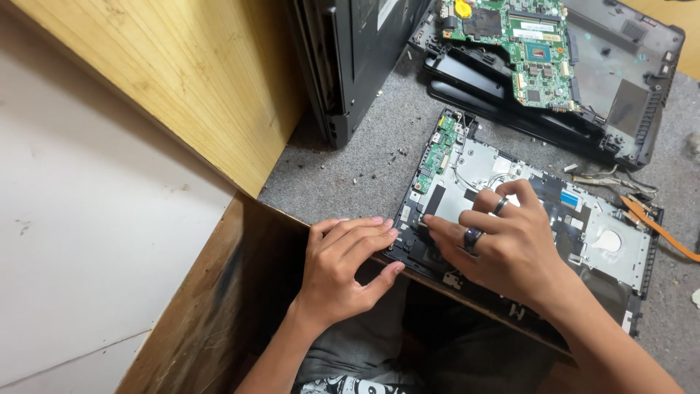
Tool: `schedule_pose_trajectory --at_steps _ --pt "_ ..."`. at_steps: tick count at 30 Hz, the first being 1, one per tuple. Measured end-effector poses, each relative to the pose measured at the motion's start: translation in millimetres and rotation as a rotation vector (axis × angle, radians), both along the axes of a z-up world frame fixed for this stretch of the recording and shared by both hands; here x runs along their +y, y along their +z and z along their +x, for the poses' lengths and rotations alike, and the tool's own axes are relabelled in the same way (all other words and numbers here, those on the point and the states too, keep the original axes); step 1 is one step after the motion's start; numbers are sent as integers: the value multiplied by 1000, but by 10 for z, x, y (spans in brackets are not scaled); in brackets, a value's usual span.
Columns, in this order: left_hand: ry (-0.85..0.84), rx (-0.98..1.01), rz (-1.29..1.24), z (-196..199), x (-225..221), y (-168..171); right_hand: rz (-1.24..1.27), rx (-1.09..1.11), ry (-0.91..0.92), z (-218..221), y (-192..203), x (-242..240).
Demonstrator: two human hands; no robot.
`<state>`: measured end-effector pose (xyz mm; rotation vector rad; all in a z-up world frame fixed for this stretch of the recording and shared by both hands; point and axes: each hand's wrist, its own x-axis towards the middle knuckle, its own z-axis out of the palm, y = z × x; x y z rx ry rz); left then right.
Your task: Disassembling and repairing internal components of a laptop, including the motherboard and ribbon cable connectors.
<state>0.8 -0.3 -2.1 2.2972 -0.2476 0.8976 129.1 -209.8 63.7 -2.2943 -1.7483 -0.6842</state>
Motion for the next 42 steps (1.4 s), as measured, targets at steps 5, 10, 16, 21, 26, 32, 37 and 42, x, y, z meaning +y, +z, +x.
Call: schedule_pose_trajectory --at_steps 5,10,16,21,26,32,37,42 --pt "4 -11 -9 2 -2 -17 7 10 27 -25 -14 20" --pt "4 -8 -12 14 7 -4 -3 19 32 -47 -2 77" --pt "-2 -4 -11 21 7 1 50 12 21 -96 -21 133" --pt "-3 3 -6 19 2 12 63 -30 31 -86 -38 127" --pt "5 -1 3 9 -20 -7 80 -48 24 -67 -112 131" --pt "5 -25 19 24 -22 -25 94 -43 17 -59 -124 60" --pt "11 -29 2 23 -15 -40 74 -20 13 -72 -65 57" --pt "8 -25 -9 27 -22 -11 50 -25 41 -74 -68 89"
